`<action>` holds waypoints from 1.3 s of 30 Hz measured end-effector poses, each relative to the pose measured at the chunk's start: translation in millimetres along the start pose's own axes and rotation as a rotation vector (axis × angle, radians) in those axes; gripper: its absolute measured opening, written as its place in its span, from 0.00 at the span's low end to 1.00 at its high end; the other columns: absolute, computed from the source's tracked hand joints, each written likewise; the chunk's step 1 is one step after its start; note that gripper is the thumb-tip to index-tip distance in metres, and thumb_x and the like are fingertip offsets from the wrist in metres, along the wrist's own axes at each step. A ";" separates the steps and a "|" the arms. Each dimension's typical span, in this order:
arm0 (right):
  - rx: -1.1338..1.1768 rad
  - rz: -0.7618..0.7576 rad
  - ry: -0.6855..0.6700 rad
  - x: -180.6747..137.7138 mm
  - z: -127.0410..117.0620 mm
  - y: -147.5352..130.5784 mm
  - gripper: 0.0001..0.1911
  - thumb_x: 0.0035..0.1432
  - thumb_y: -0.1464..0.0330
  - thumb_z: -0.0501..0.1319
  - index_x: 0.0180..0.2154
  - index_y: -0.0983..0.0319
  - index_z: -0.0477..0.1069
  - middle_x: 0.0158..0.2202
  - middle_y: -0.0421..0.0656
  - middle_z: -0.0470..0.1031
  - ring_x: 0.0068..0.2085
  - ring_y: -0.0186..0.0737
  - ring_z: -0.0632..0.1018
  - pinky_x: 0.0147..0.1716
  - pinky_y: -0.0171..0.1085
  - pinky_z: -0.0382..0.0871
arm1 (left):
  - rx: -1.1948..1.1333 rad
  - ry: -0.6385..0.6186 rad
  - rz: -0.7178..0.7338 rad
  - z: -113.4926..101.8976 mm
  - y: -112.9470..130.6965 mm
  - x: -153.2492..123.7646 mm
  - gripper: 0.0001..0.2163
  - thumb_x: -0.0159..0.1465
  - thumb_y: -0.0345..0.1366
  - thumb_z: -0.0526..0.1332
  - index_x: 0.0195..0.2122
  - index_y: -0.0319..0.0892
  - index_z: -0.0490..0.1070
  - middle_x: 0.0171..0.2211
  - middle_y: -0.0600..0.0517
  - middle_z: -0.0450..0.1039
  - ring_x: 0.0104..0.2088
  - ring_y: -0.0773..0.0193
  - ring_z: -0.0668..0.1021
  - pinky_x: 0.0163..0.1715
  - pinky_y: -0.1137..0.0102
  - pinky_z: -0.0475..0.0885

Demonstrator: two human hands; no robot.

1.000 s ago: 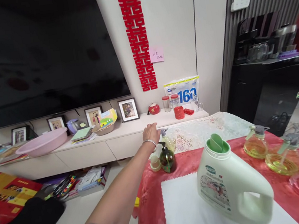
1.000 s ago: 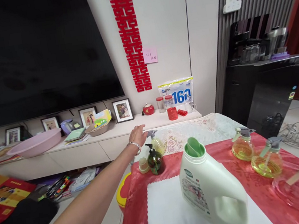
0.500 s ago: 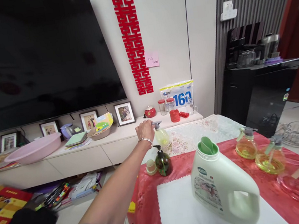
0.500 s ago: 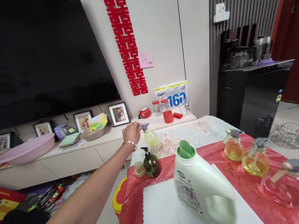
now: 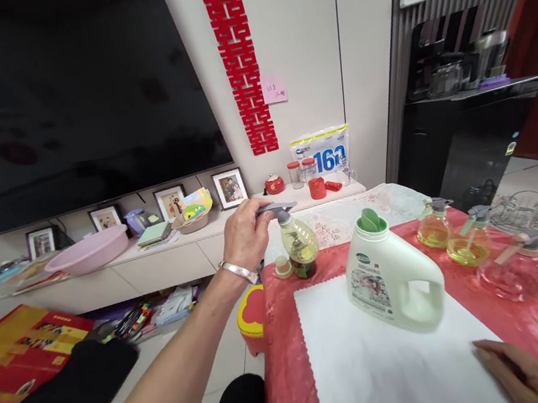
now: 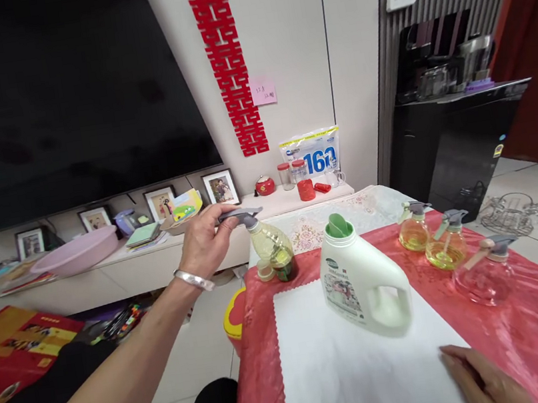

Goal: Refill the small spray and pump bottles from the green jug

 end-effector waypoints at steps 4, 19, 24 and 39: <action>0.058 -0.131 0.107 -12.2 -4.2 -31.6 0.24 0.53 0.46 0.59 0.36 0.57 0.80 0.37 0.42 0.81 0.36 0.44 0.82 0.34 0.34 0.77 | -0.205 -0.201 0.006 -2.3 24.4 -59.2 0.08 0.66 0.29 0.57 0.37 0.44 0.76 0.32 0.54 0.78 0.33 0.63 0.78 0.37 0.69 0.72; 0.600 -0.506 -0.145 -76.9 61.1 -214.3 0.12 0.63 0.58 0.63 0.39 0.59 0.73 0.36 0.39 0.73 0.37 0.33 0.74 0.38 0.30 0.68 | -0.498 -0.256 -0.254 55.4 47.6 -214.4 0.13 0.68 0.40 0.59 0.53 0.52 0.71 0.48 0.50 0.77 0.44 0.59 0.80 0.44 0.65 0.77; 0.596 -0.423 -0.050 -74.1 62.1 -209.1 0.13 0.62 0.57 0.64 0.42 0.59 0.75 0.38 0.41 0.72 0.41 0.35 0.73 0.41 0.33 0.67 | -0.732 -0.258 -0.639 93.0 38.1 -266.3 0.32 0.57 0.48 0.67 0.61 0.45 0.62 0.58 0.42 0.70 0.55 0.48 0.76 0.55 0.52 0.72; 0.636 -0.558 0.032 -79.6 69.4 -219.9 0.10 0.56 0.74 0.64 0.41 0.59 0.71 0.38 0.39 0.71 0.40 0.33 0.73 0.40 0.33 0.67 | -0.562 -0.380 -0.201 123.8 46.9 -255.3 0.17 0.57 0.41 0.65 0.46 0.43 0.67 0.39 0.47 0.75 0.38 0.51 0.81 0.34 0.58 0.81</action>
Point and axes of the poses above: each hand's wrist, its own x-axis towards the middle knuckle, its own z-axis out of the palm, y = z × x, the point moved 1 cm from there along x, towards the middle knuckle
